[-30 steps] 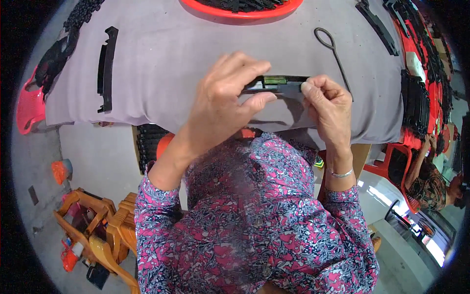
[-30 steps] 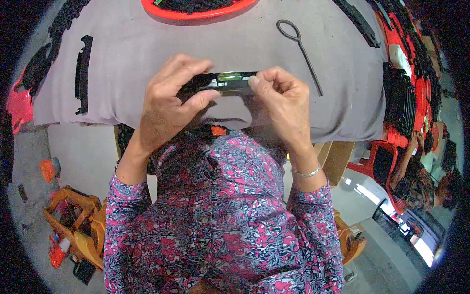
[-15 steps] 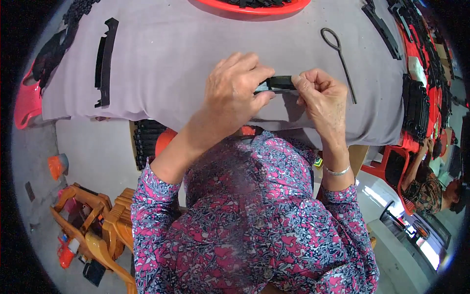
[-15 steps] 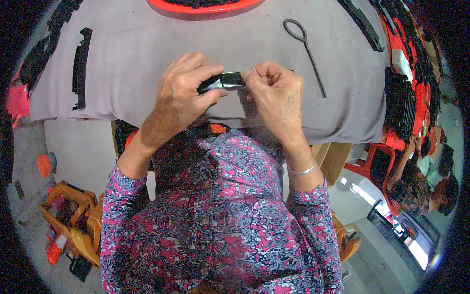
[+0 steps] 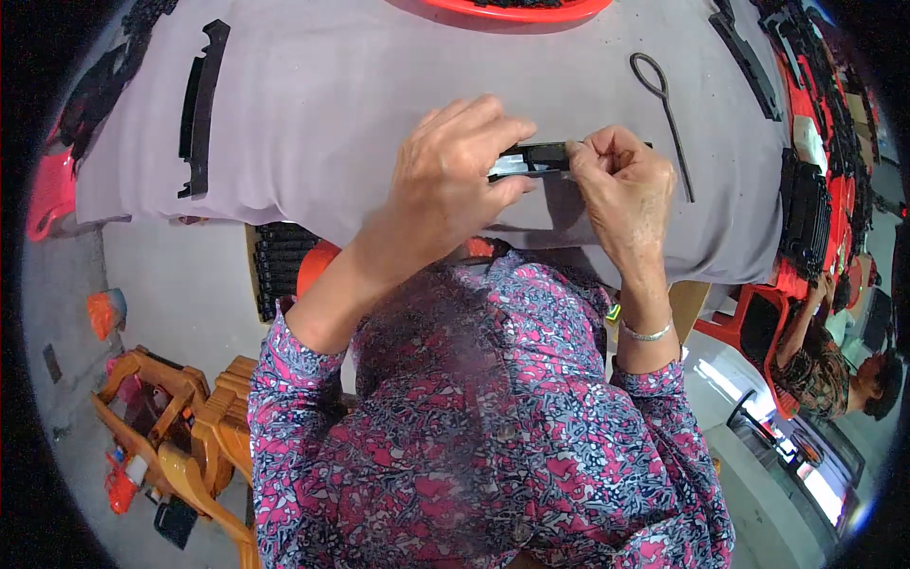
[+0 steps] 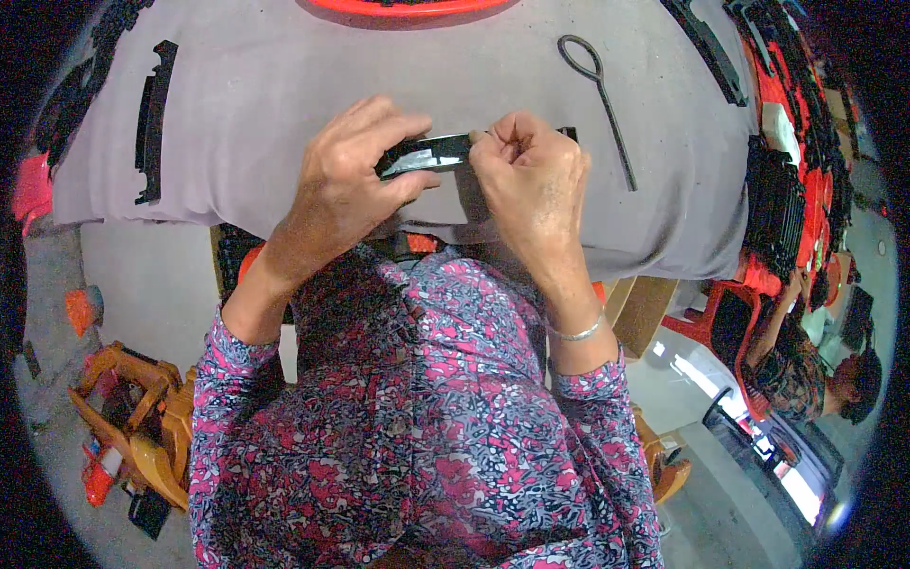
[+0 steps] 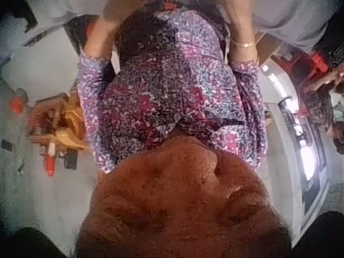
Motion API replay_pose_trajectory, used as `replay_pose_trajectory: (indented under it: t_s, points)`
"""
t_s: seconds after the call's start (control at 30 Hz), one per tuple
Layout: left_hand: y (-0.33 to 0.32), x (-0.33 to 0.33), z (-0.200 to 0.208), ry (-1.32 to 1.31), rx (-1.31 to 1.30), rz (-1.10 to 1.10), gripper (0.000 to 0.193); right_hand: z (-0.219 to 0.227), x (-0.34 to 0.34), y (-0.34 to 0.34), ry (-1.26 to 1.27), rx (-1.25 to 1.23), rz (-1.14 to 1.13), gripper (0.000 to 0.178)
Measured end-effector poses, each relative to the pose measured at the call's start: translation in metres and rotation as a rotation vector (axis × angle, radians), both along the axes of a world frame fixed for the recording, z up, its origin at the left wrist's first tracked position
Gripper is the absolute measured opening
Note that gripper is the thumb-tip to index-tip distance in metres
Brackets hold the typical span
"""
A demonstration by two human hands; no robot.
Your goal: The person assembles plastic components by placing green rods into plastic housings and pressing the pieces together using a metal tool.
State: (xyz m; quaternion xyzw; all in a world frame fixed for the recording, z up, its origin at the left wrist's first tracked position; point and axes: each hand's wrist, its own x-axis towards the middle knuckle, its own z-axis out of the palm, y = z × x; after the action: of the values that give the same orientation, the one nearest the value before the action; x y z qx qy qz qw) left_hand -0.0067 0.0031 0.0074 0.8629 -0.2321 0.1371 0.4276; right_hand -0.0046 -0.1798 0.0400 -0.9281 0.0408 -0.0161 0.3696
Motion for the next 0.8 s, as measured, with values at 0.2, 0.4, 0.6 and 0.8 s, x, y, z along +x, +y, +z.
replay_pose_trajectory:
  t_s: [0.2,0.4,0.6,0.8]
  points:
    - [0.002,-0.004,0.002,-0.004,0.027,-0.068,0.032,0.001,-0.001,0.0,-0.029,-0.058,-0.01,0.02]
    - [0.004,-0.004,-0.007,-0.121,0.174,-0.09,0.024,-0.008,-0.003,-0.002,-0.083,-0.028,-0.032,0.021]
    - [0.003,-0.002,-0.011,-0.162,0.249,-0.093,0.026,-0.01,-0.007,0.0,-0.087,0.048,-0.108,0.018]
    - [0.003,-0.001,-0.018,-0.232,0.292,-0.102,0.031,-0.017,-0.012,-0.003,-0.174,0.097,-0.066,0.014]
